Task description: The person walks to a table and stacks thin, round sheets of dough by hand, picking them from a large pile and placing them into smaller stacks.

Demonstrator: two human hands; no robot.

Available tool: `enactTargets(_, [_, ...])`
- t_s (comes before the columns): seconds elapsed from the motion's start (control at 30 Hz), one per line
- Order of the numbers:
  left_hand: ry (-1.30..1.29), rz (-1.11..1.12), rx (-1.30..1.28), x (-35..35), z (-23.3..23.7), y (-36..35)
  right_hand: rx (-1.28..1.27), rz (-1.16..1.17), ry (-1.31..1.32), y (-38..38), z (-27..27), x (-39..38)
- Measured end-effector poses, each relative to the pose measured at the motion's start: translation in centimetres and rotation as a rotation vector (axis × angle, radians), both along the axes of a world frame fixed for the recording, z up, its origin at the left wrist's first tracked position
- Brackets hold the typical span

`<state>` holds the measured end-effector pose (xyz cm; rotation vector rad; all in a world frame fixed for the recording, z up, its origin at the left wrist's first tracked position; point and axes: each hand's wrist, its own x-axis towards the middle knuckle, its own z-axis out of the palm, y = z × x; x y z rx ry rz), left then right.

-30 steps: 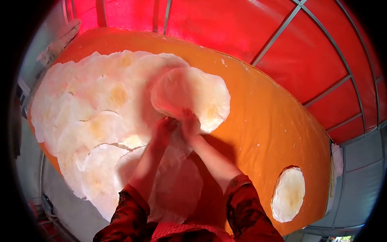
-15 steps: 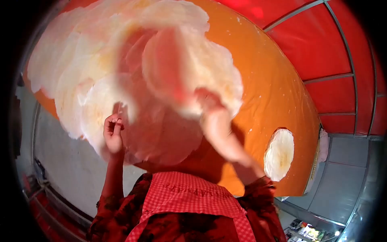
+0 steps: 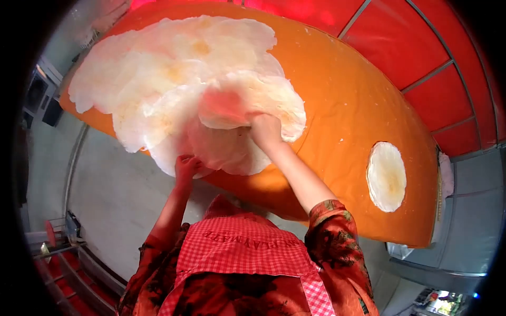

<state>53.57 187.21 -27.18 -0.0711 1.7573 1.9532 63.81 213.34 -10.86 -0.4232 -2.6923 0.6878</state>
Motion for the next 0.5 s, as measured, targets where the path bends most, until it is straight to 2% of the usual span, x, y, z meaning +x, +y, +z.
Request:
enactTargets(0.13, [-0.017, -0.096, -0.025, -1.3, 0.0, 0.5, -0.964, -0.161, 0.382, -7.5, -5.8, 1.6])
enactTargets(0.2, [0.049, -0.127, -0.074, -1.8, -0.6, 0.7, -1.109, -0.290, 0.256, -9.7, -7.3, 1.8])
enactTargets(0.3, [0.031, -0.149, -0.003, -2.7, -1.7, 1.1, -1.339, -0.421, 0.152, -10.6, -8.1, 2.1])
enactTargets(0.4, [0.013, -0.200, 0.063, -2.2, -2.7, 0.9, 0.172, -0.135, -0.357, -9.7, -6.4, 2.1])
enactTargets(0.43, [0.024, -0.216, 0.091, -2.7, -2.8, 1.3, 0.177, -0.146, -0.120, -9.7, -6.9, 2.2])
enactTargets(0.5, [0.053, -0.241, 0.110, -2.9, -3.1, 1.7, 0.229, -0.136, -0.044, -9.2, -9.0, 1.6])
